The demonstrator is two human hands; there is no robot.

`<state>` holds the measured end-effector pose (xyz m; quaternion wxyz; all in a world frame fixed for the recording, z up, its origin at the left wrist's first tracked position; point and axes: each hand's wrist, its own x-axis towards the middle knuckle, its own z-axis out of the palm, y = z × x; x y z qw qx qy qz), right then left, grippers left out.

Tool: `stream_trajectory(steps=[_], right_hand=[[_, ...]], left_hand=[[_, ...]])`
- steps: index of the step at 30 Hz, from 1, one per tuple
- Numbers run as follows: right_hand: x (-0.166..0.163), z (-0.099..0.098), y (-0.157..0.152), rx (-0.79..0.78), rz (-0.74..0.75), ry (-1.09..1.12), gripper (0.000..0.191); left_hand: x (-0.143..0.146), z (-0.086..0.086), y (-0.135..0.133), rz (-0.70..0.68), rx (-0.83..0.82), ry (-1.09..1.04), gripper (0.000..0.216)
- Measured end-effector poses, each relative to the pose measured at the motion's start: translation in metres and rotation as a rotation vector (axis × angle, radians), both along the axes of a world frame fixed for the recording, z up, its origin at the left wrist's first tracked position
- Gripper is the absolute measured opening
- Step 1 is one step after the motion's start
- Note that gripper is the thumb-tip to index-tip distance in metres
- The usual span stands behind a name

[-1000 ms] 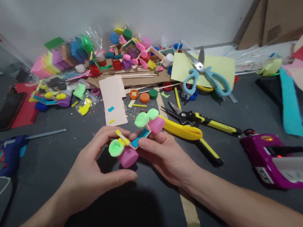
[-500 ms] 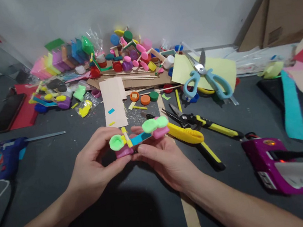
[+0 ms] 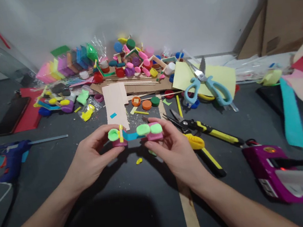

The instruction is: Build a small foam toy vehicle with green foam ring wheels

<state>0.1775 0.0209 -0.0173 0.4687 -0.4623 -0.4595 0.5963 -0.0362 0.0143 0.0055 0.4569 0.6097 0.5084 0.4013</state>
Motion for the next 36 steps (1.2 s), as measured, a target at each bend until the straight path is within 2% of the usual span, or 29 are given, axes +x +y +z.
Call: stream_trajectory(steps=[5,9,11,14,17,22,27,31,36], right_hand=[[0.003,0.008,0.004,0.163,-0.024,-0.139,0.028],[0.000,0.010,0.002,0.150,-0.023,-0.107,0.024],[-0.001,0.009,0.000,0.136,-0.042,-0.097,0.025],[-0.003,0.008,-0.003,0.141,-0.066,-0.093,0.027],[-0.004,0.006,-0.005,0.163,-0.101,-0.107,0.028],[-0.005,-0.001,-0.011,0.271,-0.126,-0.260,0.029],[-0.007,-0.005,-0.017,0.495,-0.034,-0.495,0.036],[-0.006,-0.006,-0.017,0.699,0.071,-0.598,0.039],[0.000,0.000,-0.014,0.780,0.295,-0.701,0.029]], left_hand=[[0.000,-0.005,0.004,0.066,-0.208,-0.347,0.039],[0.004,-0.010,0.007,0.129,-0.283,-0.603,0.052],[0.007,-0.012,0.005,0.112,-0.318,-0.666,0.054],[0.011,-0.011,0.000,0.039,-0.394,-0.726,0.048],[0.015,-0.008,-0.004,-0.017,-0.445,-0.769,0.032],[0.021,-0.008,-0.008,-0.024,-0.495,-0.841,0.026],[0.025,-0.008,-0.011,0.070,-0.556,-0.881,0.033],[0.024,-0.008,-0.011,0.095,-0.565,-0.890,0.028],[0.020,-0.007,-0.006,0.162,-0.651,-0.906,0.022]])
